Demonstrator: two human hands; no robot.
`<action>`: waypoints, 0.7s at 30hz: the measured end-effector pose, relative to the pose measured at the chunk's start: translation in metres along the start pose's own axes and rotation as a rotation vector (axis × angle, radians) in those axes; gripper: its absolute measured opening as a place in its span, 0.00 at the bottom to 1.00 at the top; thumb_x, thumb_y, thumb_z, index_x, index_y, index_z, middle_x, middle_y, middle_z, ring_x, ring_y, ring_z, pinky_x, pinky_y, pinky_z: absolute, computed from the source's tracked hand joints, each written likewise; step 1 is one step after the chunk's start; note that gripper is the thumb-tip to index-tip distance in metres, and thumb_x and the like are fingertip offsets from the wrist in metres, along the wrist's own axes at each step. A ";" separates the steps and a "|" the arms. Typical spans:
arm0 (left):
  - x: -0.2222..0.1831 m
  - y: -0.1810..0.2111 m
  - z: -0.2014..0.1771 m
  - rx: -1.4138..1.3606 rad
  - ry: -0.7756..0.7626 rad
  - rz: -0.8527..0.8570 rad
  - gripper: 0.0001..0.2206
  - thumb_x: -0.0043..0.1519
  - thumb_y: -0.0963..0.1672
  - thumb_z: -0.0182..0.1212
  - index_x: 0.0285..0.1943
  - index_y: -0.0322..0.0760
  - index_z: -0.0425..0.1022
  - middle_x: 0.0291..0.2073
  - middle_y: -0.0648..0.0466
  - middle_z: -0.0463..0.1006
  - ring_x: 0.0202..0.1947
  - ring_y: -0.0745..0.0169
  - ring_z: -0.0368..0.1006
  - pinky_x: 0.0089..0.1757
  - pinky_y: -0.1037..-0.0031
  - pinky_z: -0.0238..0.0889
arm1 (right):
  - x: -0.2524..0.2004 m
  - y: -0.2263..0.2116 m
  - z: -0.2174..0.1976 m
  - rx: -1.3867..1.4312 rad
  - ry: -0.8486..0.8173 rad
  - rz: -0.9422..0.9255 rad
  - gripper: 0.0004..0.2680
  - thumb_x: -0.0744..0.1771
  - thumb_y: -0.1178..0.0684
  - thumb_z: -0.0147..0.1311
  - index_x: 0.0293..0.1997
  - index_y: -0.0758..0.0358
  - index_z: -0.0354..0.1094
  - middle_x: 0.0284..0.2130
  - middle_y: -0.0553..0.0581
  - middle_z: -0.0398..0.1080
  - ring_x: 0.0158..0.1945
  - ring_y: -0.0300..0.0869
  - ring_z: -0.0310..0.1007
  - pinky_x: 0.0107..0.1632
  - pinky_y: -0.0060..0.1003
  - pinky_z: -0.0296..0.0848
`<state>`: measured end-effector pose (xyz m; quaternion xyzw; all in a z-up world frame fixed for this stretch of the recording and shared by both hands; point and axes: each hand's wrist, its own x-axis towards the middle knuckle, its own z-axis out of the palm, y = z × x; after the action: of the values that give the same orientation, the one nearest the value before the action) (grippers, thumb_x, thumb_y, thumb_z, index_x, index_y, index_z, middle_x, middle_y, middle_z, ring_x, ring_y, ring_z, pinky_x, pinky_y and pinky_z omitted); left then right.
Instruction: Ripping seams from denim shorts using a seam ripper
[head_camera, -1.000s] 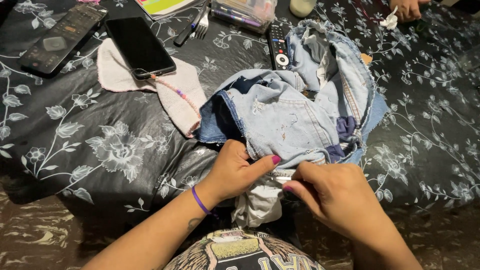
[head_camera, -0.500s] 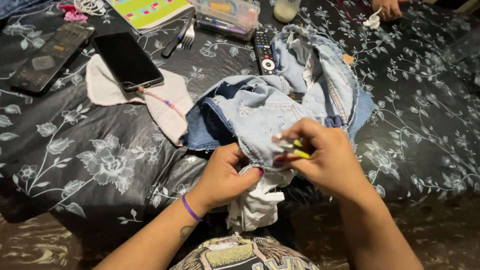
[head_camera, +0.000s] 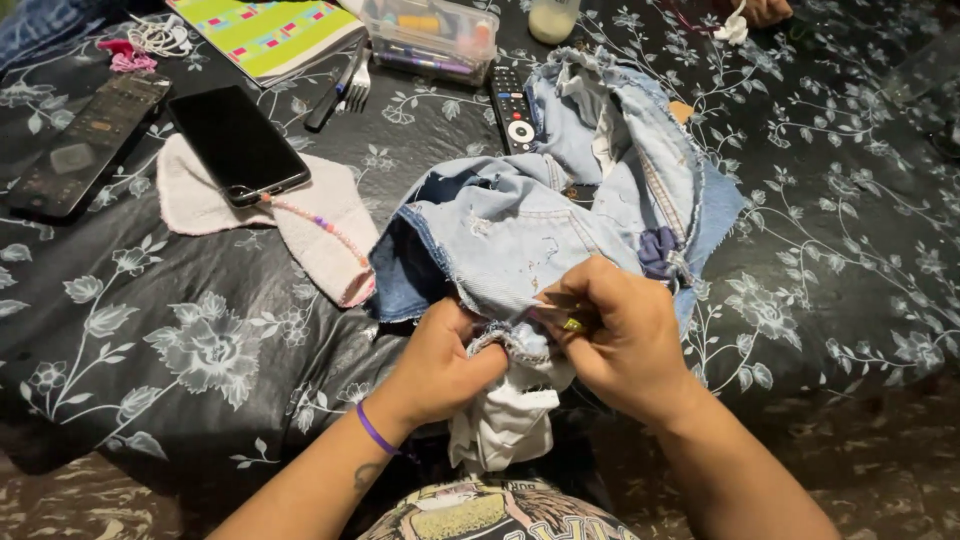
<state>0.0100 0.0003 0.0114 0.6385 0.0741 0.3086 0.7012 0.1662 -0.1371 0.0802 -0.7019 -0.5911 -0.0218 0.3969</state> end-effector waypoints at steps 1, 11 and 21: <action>-0.002 -0.011 -0.004 0.002 -0.002 -0.001 0.10 0.49 0.34 0.60 0.38 0.26 0.84 0.24 0.52 0.79 0.34 0.68 0.70 0.36 0.65 0.75 | 0.000 -0.001 0.003 0.001 0.002 0.001 0.08 0.61 0.57 0.70 0.33 0.52 0.71 0.16 0.52 0.74 0.20 0.53 0.73 0.28 0.37 0.71; -0.007 -0.010 -0.006 0.018 -0.059 -0.019 0.04 0.50 0.36 0.64 0.28 0.27 0.73 0.19 0.52 0.69 0.28 0.67 0.64 0.31 0.70 0.61 | 0.002 -0.016 0.005 0.101 0.044 -0.012 0.08 0.64 0.56 0.70 0.33 0.57 0.69 0.26 0.52 0.83 0.22 0.49 0.76 0.28 0.35 0.72; -0.012 -0.034 -0.007 -0.288 -0.066 -0.123 0.16 0.56 0.36 0.75 0.54 0.24 0.84 0.45 0.47 0.87 0.48 0.63 0.75 0.50 0.63 0.75 | -0.010 -0.018 -0.013 0.119 -0.048 0.038 0.09 0.63 0.56 0.70 0.30 0.60 0.68 0.31 0.53 0.86 0.22 0.48 0.77 0.28 0.35 0.73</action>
<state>0.0084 -0.0004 -0.0256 0.5352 0.0449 0.2512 0.8052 0.1542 -0.1528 0.0935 -0.6886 -0.5871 0.0376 0.4240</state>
